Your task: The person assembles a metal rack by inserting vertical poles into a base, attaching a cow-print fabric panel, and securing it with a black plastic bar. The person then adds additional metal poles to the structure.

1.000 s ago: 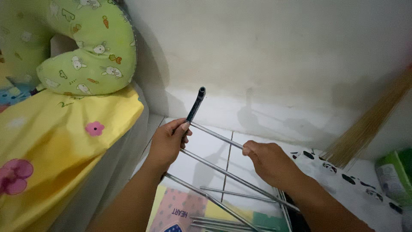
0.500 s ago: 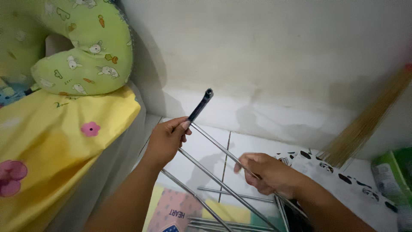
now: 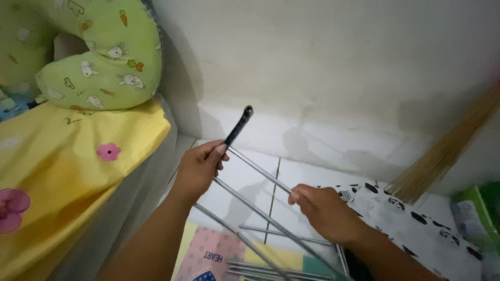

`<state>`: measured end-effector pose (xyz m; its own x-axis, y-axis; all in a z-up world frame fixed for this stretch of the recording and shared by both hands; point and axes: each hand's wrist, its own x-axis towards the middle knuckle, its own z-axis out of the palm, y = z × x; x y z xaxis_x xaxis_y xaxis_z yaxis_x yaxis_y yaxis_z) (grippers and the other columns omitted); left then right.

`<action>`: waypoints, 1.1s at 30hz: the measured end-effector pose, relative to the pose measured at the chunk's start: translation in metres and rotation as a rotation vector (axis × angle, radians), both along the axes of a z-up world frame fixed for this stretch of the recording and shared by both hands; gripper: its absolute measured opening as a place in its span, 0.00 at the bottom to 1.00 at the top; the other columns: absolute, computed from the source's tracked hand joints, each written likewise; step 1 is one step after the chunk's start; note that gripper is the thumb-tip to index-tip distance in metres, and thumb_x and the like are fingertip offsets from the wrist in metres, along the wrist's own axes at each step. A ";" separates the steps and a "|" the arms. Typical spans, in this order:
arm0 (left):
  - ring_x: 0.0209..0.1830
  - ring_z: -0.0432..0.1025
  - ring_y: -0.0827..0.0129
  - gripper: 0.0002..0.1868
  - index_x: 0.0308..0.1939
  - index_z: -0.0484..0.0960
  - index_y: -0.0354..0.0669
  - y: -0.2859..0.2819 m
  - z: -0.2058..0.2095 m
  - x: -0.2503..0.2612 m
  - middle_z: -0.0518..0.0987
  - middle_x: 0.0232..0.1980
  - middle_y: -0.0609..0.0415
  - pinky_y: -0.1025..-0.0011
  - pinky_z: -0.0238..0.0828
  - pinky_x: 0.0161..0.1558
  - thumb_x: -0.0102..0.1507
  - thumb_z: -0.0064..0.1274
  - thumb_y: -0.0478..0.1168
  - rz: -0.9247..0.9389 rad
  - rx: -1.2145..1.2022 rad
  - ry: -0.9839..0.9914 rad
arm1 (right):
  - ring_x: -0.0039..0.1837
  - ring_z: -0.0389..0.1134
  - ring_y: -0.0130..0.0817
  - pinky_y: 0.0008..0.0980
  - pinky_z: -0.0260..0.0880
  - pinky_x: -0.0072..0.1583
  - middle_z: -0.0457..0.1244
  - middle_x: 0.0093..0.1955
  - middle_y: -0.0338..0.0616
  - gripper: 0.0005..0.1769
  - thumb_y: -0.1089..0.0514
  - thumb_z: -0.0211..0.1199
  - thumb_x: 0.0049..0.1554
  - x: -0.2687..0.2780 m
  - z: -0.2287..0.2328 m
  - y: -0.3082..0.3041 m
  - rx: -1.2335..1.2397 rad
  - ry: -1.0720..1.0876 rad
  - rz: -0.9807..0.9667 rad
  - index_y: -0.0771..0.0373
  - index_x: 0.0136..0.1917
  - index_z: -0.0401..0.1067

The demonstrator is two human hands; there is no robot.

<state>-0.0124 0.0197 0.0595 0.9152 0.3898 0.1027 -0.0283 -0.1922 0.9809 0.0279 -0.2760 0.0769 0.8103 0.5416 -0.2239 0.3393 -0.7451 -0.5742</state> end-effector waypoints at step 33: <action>0.25 0.67 0.75 0.17 0.52 0.86 0.37 0.012 -0.051 0.003 0.80 0.31 0.56 0.72 0.65 0.25 0.67 0.53 0.44 0.073 -0.118 0.090 | 0.47 0.74 0.52 0.48 0.73 0.55 0.70 0.41 0.57 0.21 0.43 0.57 0.59 0.049 -0.171 -0.128 -0.367 0.070 -0.499 0.65 0.45 0.76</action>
